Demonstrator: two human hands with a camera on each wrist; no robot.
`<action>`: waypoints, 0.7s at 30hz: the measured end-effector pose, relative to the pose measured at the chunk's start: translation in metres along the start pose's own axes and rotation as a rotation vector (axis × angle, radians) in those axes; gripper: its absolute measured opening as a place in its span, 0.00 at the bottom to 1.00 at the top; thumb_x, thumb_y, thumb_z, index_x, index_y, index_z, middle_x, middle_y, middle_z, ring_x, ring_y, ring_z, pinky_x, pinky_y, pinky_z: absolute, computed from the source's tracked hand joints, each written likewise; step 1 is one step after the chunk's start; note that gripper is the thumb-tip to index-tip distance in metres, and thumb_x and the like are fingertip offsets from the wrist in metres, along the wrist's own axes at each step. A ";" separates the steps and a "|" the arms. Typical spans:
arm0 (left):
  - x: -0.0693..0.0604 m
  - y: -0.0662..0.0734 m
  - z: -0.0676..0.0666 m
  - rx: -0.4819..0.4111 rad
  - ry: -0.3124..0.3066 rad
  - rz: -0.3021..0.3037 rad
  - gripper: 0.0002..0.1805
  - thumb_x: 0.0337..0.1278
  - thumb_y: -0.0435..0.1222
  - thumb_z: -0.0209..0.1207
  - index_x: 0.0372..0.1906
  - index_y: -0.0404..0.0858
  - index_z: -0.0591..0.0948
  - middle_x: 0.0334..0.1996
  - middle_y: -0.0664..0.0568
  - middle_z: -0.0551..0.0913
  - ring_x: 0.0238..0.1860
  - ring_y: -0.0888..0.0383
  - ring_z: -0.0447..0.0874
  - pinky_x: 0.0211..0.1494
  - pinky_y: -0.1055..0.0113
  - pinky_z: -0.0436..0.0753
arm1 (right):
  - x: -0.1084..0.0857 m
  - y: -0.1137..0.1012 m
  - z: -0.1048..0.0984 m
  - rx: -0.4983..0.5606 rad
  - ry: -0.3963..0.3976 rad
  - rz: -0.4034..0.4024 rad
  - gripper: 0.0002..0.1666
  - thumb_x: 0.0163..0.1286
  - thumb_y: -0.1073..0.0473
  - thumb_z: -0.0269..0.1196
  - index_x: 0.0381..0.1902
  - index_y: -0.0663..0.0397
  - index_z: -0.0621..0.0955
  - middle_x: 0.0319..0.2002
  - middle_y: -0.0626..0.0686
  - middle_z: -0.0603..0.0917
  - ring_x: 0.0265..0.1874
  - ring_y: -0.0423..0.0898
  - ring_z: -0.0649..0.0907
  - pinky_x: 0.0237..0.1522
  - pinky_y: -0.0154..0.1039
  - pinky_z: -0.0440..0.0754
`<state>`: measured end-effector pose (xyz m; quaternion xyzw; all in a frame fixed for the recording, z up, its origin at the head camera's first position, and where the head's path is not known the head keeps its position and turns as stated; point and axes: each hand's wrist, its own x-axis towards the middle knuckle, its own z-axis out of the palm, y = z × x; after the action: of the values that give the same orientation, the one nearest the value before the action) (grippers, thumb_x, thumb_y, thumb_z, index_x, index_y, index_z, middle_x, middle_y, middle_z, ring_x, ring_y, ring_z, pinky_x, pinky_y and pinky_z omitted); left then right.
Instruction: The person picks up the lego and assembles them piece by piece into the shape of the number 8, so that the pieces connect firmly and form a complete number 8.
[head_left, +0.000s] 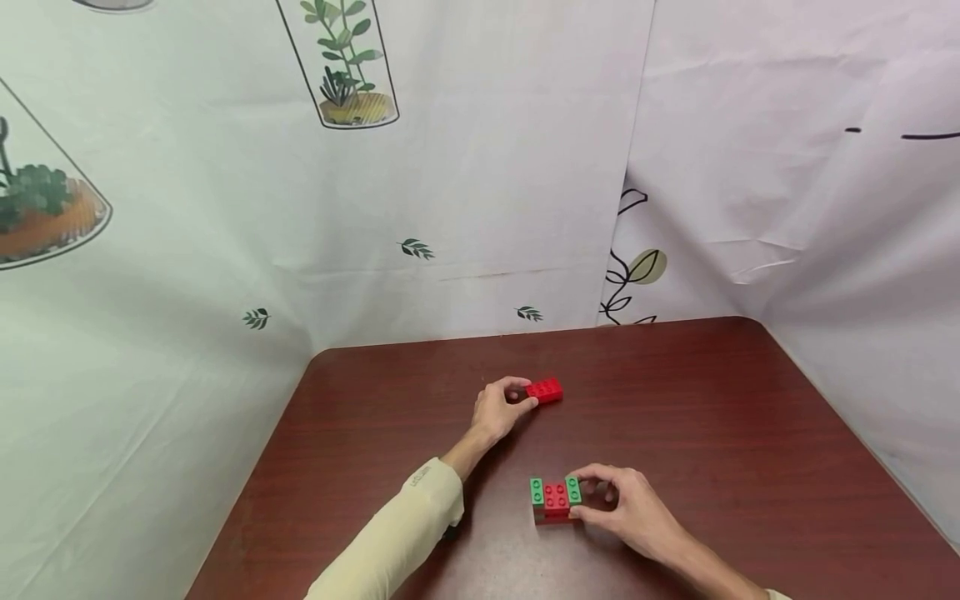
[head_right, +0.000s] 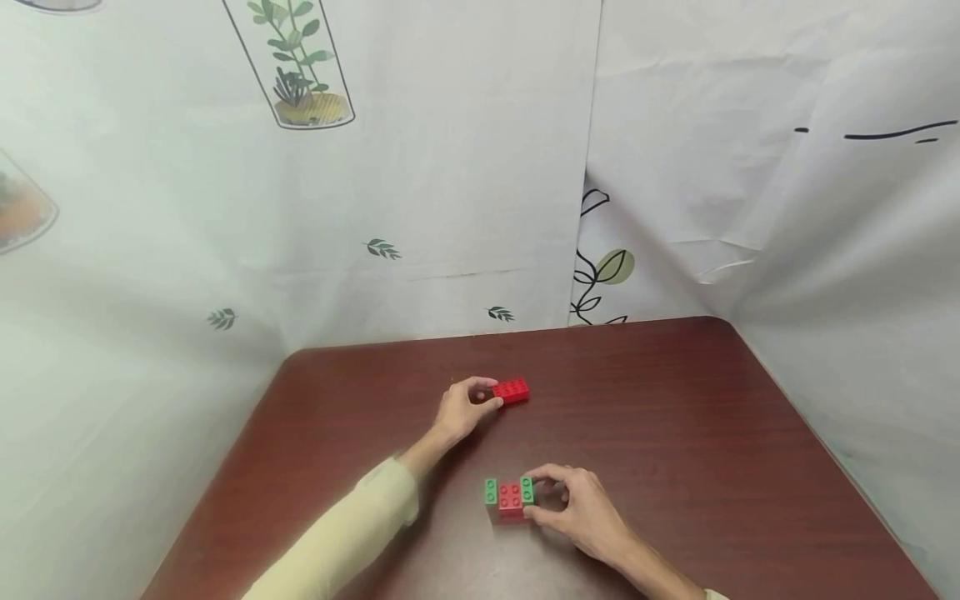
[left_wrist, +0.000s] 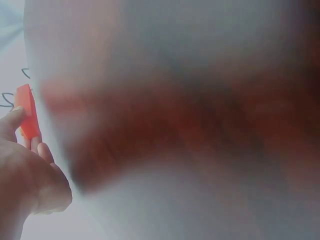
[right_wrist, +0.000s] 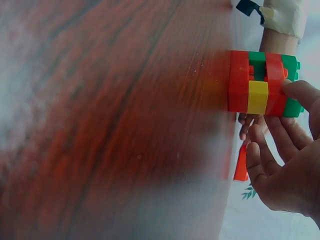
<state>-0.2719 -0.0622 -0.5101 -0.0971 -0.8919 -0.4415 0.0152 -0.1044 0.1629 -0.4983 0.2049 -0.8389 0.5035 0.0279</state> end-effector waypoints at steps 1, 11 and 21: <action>-0.002 0.001 0.000 -0.011 -0.006 0.007 0.16 0.61 0.41 0.76 0.53 0.48 0.90 0.41 0.55 0.87 0.44 0.58 0.83 0.49 0.59 0.81 | 0.000 0.000 0.000 0.000 0.001 0.001 0.16 0.62 0.57 0.80 0.47 0.45 0.89 0.34 0.42 0.87 0.30 0.41 0.81 0.32 0.36 0.79; -0.028 0.009 0.000 -0.164 -0.087 0.066 0.16 0.61 0.40 0.77 0.53 0.47 0.90 0.45 0.54 0.88 0.47 0.57 0.83 0.49 0.64 0.81 | 0.000 0.001 0.000 -0.013 0.005 -0.008 0.16 0.62 0.56 0.80 0.47 0.45 0.89 0.34 0.41 0.87 0.31 0.42 0.82 0.33 0.35 0.79; -0.050 0.016 -0.010 -0.225 -0.155 0.101 0.17 0.63 0.41 0.75 0.56 0.48 0.89 0.45 0.58 0.88 0.48 0.57 0.84 0.50 0.65 0.83 | 0.000 -0.001 0.000 -0.004 -0.003 -0.003 0.16 0.62 0.56 0.80 0.47 0.46 0.89 0.34 0.42 0.87 0.30 0.42 0.82 0.31 0.35 0.79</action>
<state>-0.2205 -0.0690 -0.4974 -0.1768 -0.8293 -0.5284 -0.0425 -0.1040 0.1628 -0.4979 0.2069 -0.8395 0.5016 0.0279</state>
